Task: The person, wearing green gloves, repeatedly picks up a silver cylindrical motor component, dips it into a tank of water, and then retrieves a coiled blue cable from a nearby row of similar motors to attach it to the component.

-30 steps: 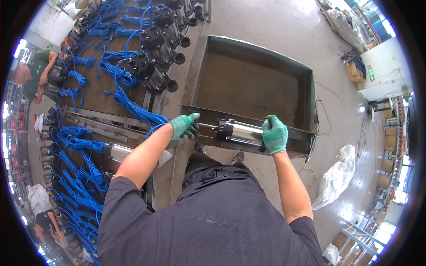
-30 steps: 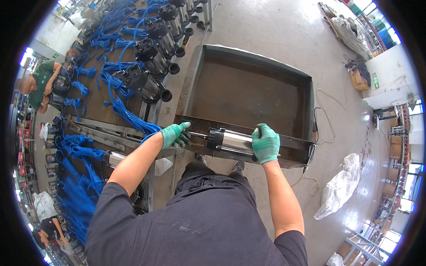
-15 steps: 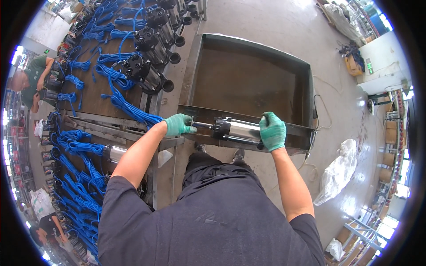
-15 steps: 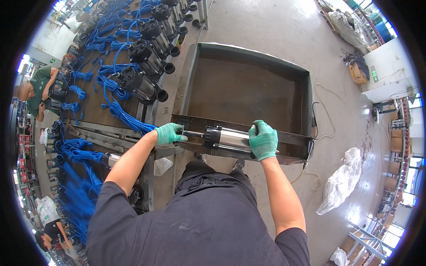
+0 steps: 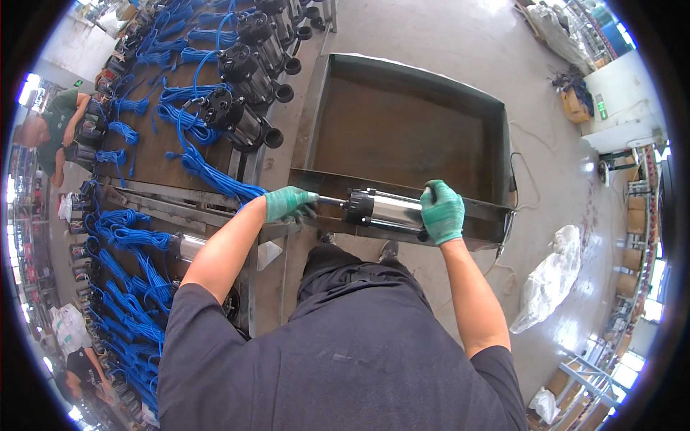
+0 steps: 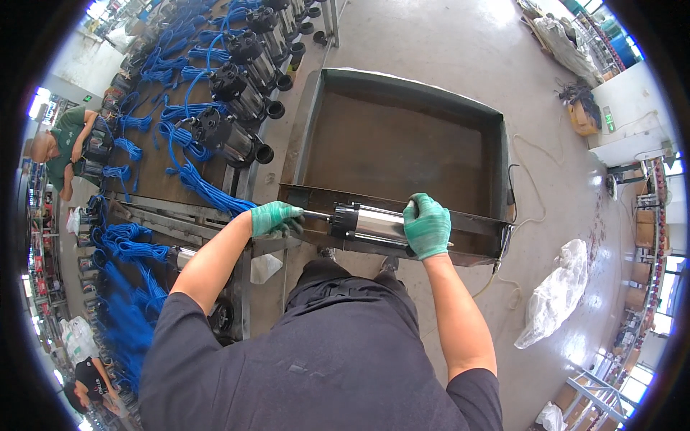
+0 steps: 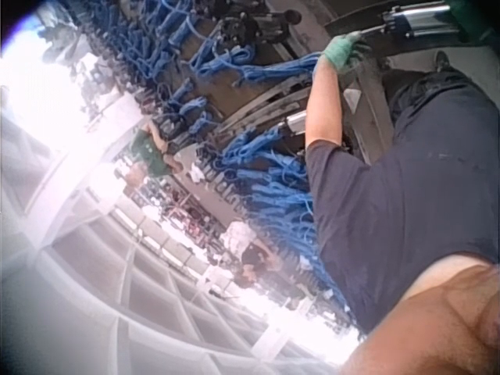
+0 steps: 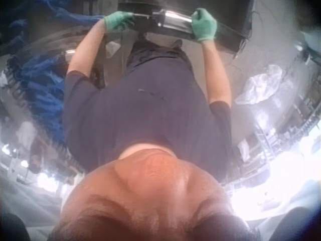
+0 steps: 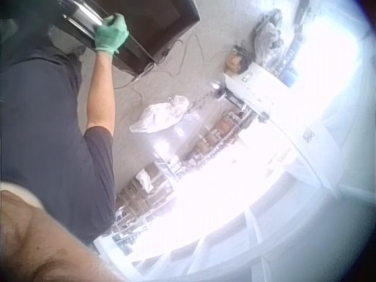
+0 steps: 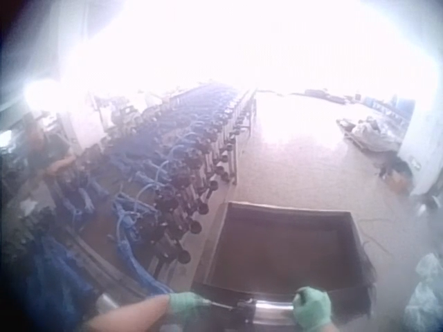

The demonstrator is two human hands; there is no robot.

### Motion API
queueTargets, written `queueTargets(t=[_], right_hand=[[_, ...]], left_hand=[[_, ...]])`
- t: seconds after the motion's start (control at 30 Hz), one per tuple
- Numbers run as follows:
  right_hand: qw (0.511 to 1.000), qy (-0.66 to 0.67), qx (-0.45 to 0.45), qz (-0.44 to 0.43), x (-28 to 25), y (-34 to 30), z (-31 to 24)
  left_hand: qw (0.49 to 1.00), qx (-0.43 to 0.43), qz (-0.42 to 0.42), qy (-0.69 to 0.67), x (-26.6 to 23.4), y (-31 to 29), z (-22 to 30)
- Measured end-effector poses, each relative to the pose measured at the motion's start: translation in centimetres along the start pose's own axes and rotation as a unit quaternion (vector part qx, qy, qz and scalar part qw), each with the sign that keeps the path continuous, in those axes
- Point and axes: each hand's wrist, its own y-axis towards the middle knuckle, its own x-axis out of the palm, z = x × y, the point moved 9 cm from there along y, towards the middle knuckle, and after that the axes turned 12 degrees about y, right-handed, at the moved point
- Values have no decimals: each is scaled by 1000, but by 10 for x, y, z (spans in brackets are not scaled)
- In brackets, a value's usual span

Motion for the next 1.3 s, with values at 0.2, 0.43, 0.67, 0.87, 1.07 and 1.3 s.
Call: queueTargets(t=[0.2, 0.43, 0.67, 0.87, 1.07, 1.3], right_hand=[[1000, 12, -20, 5, 2, 2, -3], [1000, 4, -4, 10, -8, 0, 0], [999, 11, -39, 9, 5, 0, -2], [1000, -8, -26, -14, 2, -3, -1], [999, -29, -5, -42, 6, -3, 2], [970, 197, 68, 128, -74, -24, 67]], left_hand=[[944, 290, 151, 44, -7, 28, -4], [702, 368, 512, 330, 4, -16, 33], [780, 307, 465, 286, -21, -3, 9], [752, 132, 400, 508, -17, -7, 36], [682, 141, 521, 494, -5, -26, 35], [735, 195, 513, 399, -4, -37, 18]])
